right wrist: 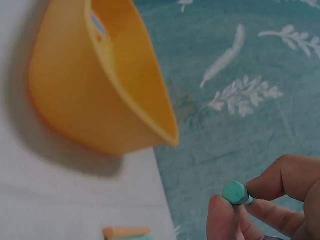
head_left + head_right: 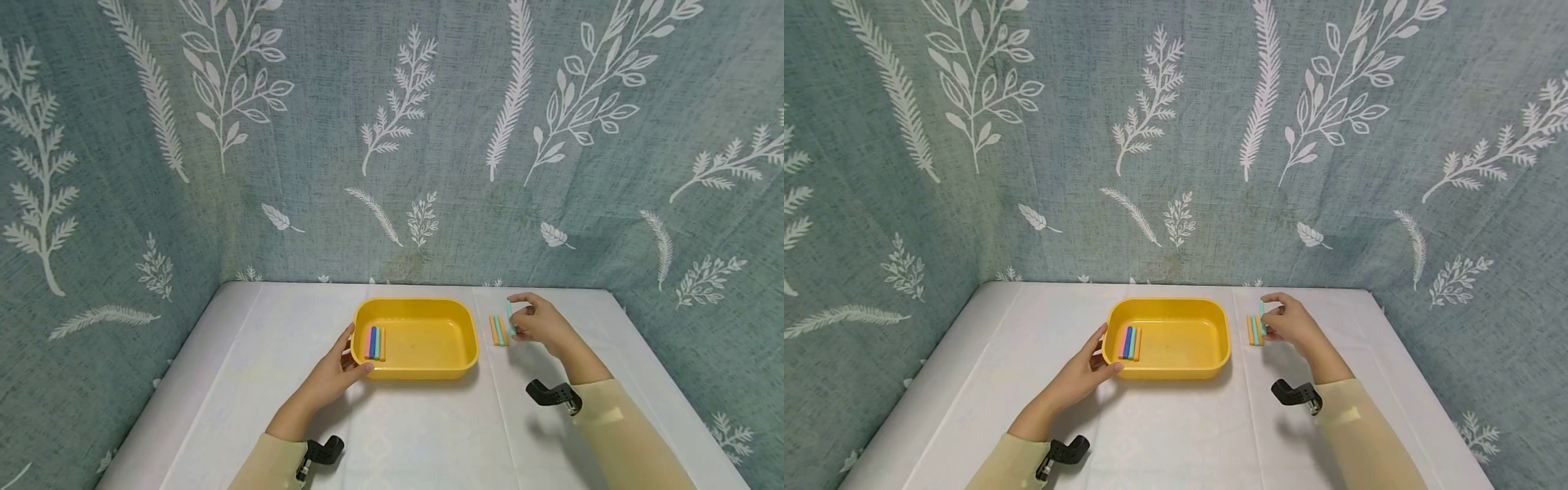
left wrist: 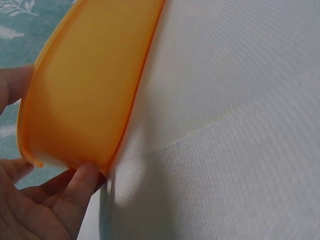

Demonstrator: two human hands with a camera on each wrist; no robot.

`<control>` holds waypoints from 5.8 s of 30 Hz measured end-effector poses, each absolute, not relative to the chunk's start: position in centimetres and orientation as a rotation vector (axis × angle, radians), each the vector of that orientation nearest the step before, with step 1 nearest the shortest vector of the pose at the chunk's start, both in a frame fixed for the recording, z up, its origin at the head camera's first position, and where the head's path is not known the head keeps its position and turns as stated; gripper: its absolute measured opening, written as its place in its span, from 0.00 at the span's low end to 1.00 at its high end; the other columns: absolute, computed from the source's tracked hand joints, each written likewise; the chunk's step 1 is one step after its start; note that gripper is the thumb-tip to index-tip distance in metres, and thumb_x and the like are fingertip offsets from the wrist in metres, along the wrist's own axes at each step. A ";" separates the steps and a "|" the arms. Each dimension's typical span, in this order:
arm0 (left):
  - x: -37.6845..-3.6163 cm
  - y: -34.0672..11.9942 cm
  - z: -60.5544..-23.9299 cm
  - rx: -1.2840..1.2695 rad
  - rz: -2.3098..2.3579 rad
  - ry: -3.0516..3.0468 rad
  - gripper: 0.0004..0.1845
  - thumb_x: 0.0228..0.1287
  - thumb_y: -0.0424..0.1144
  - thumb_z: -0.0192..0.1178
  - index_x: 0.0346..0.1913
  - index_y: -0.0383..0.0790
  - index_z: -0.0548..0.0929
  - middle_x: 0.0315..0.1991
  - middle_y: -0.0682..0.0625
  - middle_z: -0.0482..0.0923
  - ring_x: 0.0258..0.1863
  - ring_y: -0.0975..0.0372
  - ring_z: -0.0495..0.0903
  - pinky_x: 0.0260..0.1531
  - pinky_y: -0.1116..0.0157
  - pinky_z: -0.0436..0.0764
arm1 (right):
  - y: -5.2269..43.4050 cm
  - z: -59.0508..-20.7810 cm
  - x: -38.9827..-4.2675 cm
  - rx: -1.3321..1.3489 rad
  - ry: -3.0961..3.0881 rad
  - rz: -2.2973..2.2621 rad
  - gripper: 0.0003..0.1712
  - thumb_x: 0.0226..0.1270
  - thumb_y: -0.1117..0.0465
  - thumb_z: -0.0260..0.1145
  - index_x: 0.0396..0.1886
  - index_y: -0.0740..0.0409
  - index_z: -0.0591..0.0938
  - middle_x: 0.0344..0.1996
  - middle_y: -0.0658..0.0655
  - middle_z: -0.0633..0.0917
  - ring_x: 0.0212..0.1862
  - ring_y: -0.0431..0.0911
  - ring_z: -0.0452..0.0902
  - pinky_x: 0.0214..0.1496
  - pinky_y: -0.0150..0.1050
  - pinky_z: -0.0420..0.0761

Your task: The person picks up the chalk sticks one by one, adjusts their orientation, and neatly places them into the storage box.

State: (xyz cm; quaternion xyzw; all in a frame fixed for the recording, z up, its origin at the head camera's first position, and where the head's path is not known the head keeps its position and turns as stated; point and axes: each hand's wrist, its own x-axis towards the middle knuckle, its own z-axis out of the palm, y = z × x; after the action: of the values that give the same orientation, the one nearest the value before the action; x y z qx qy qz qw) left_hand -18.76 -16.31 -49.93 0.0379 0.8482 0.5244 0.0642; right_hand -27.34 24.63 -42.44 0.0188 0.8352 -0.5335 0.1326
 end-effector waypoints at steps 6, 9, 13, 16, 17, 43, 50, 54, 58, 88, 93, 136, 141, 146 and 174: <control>-18.8 -16.3 -49.9 0.112 1.587 2.564 0.53 0.64 0.52 0.69 0.82 0.48 0.46 0.75 0.38 0.60 0.68 0.45 0.71 0.65 0.51 0.72 | 23.1 -41.2 -26.9 0.009 2.392 -1.582 0.35 0.69 0.69 0.60 0.74 0.63 0.62 0.39 0.60 0.76 0.33 0.47 0.75 0.45 0.47 0.87; -18.8 -16.3 -49.9 0.110 1.596 2.556 0.53 0.63 0.53 0.69 0.82 0.49 0.46 0.75 0.38 0.60 0.68 0.45 0.70 0.65 0.51 0.72 | 22.3 -40.8 -26.8 -0.012 2.373 -1.605 0.35 0.69 0.68 0.59 0.74 0.62 0.62 0.39 0.60 0.76 0.33 0.48 0.75 0.44 0.45 0.87; -18.7 -16.2 -49.9 0.117 1.610 2.549 0.53 0.63 0.54 0.69 0.82 0.49 0.47 0.74 0.38 0.61 0.67 0.45 0.71 0.65 0.51 0.72 | 21.2 -40.3 -26.6 -0.026 2.352 -1.640 0.34 0.70 0.68 0.59 0.74 0.62 0.63 0.39 0.60 0.77 0.33 0.48 0.74 0.42 0.42 0.87; -18.7 -16.2 -49.9 0.122 1.616 2.545 0.53 0.63 0.54 0.69 0.82 0.48 0.47 0.74 0.38 0.61 0.67 0.45 0.71 0.65 0.51 0.72 | 20.5 -40.0 -26.6 -0.044 2.328 -1.679 0.33 0.71 0.68 0.59 0.74 0.63 0.62 0.38 0.60 0.77 0.33 0.48 0.75 0.43 0.42 0.87; -18.7 -16.2 -49.9 0.123 1.620 2.541 0.53 0.63 0.54 0.69 0.82 0.48 0.47 0.74 0.38 0.61 0.67 0.45 0.71 0.65 0.51 0.72 | 20.3 -39.9 -26.5 -0.049 2.319 -1.691 0.33 0.71 0.68 0.59 0.74 0.63 0.62 0.38 0.60 0.78 0.33 0.48 0.75 0.43 0.42 0.87; -18.9 -16.3 -50.0 0.119 1.628 2.532 0.53 0.64 0.51 0.69 0.82 0.50 0.46 0.75 0.40 0.61 0.68 0.47 0.71 0.65 0.52 0.72 | 12.1 -40.9 -26.7 -0.152 2.133 -1.792 0.30 0.67 0.72 0.61 0.69 0.57 0.68 0.31 0.58 0.76 0.30 0.49 0.74 0.40 0.43 0.87; -19.0 -16.2 -50.0 0.102 1.598 2.544 0.53 0.63 0.52 0.69 0.82 0.52 0.46 0.75 0.40 0.61 0.67 0.48 0.71 0.65 0.51 0.72 | 10.2 -42.1 -26.8 -0.149 2.090 -1.806 0.30 0.68 0.73 0.61 0.69 0.60 0.68 0.38 0.62 0.79 0.30 0.48 0.75 0.39 0.43 0.87; -18.9 -16.3 -50.1 0.112 1.590 2.556 0.53 0.64 0.52 0.69 0.82 0.50 0.46 0.74 0.39 0.61 0.67 0.47 0.71 0.65 0.50 0.71 | 9.2 -43.0 -27.0 -0.143 2.104 -1.784 0.29 0.69 0.72 0.61 0.69 0.60 0.69 0.37 0.61 0.80 0.30 0.48 0.76 0.44 0.49 0.86; -18.9 -16.3 -50.1 0.118 1.597 2.552 0.53 0.64 0.53 0.69 0.82 0.49 0.46 0.74 0.39 0.61 0.67 0.46 0.71 0.65 0.51 0.72 | 8.2 -43.8 -27.2 -0.121 2.116 -1.784 0.28 0.68 0.72 0.62 0.66 0.58 0.71 0.34 0.59 0.80 0.29 0.48 0.76 0.46 0.53 0.86; -18.8 -16.4 -50.1 0.156 1.627 2.537 0.52 0.66 0.50 0.68 0.82 0.46 0.46 0.73 0.36 0.62 0.66 0.45 0.72 0.64 0.51 0.73 | 4.3 -48.0 -28.1 0.013 2.251 -1.536 0.25 0.62 0.72 0.67 0.59 0.62 0.74 0.32 0.61 0.81 0.29 0.47 0.80 0.32 0.38 0.87; -18.8 -16.4 -50.1 0.163 1.624 2.538 0.52 0.66 0.51 0.67 0.82 0.47 0.46 0.73 0.37 0.62 0.66 0.45 0.72 0.63 0.51 0.74 | 4.0 -48.0 -28.2 0.017 2.240 -1.538 0.25 0.61 0.72 0.67 0.58 0.62 0.74 0.34 0.63 0.81 0.28 0.48 0.80 0.31 0.39 0.87; -18.7 -16.5 -50.1 0.178 1.637 2.521 0.51 0.67 0.49 0.67 0.82 0.49 0.44 0.75 0.38 0.59 0.68 0.46 0.70 0.65 0.53 0.73 | 3.0 -48.3 -27.4 0.000 2.380 -1.426 0.16 0.66 0.68 0.65 0.53 0.61 0.78 0.31 0.61 0.82 0.26 0.47 0.80 0.28 0.36 0.85; -18.7 -16.5 -50.0 0.181 1.639 2.527 0.51 0.67 0.48 0.67 0.82 0.48 0.45 0.75 0.38 0.60 0.68 0.46 0.71 0.64 0.52 0.73 | 3.3 -47.8 -27.3 0.033 2.324 -1.549 0.15 0.66 0.69 0.62 0.52 0.63 0.78 0.31 0.62 0.81 0.25 0.49 0.82 0.28 0.39 0.86; -18.6 -16.4 -50.0 0.181 1.645 2.518 0.51 0.67 0.49 0.67 0.82 0.49 0.45 0.75 0.38 0.60 0.68 0.45 0.70 0.64 0.52 0.73 | 4.1 -46.9 -27.1 0.043 2.320 -1.557 0.15 0.67 0.69 0.62 0.52 0.64 0.79 0.33 0.62 0.81 0.24 0.47 0.82 0.30 0.39 0.87; -18.7 -16.3 -49.9 0.181 1.637 2.535 0.51 0.66 0.47 0.68 0.82 0.48 0.44 0.74 0.37 0.60 0.68 0.45 0.70 0.66 0.52 0.71 | 10.4 -42.0 -24.7 -0.149 2.331 -1.693 0.16 0.74 0.67 0.59 0.57 0.68 0.79 0.40 0.63 0.79 0.34 0.50 0.81 0.46 0.52 0.86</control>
State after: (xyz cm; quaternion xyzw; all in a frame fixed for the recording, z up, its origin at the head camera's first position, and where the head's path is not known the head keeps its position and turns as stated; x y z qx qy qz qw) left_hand -18.69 -16.31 -49.93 0.0598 0.8372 0.5404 0.0591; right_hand -24.74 10.38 -42.01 -0.0512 0.8014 -0.5820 0.1280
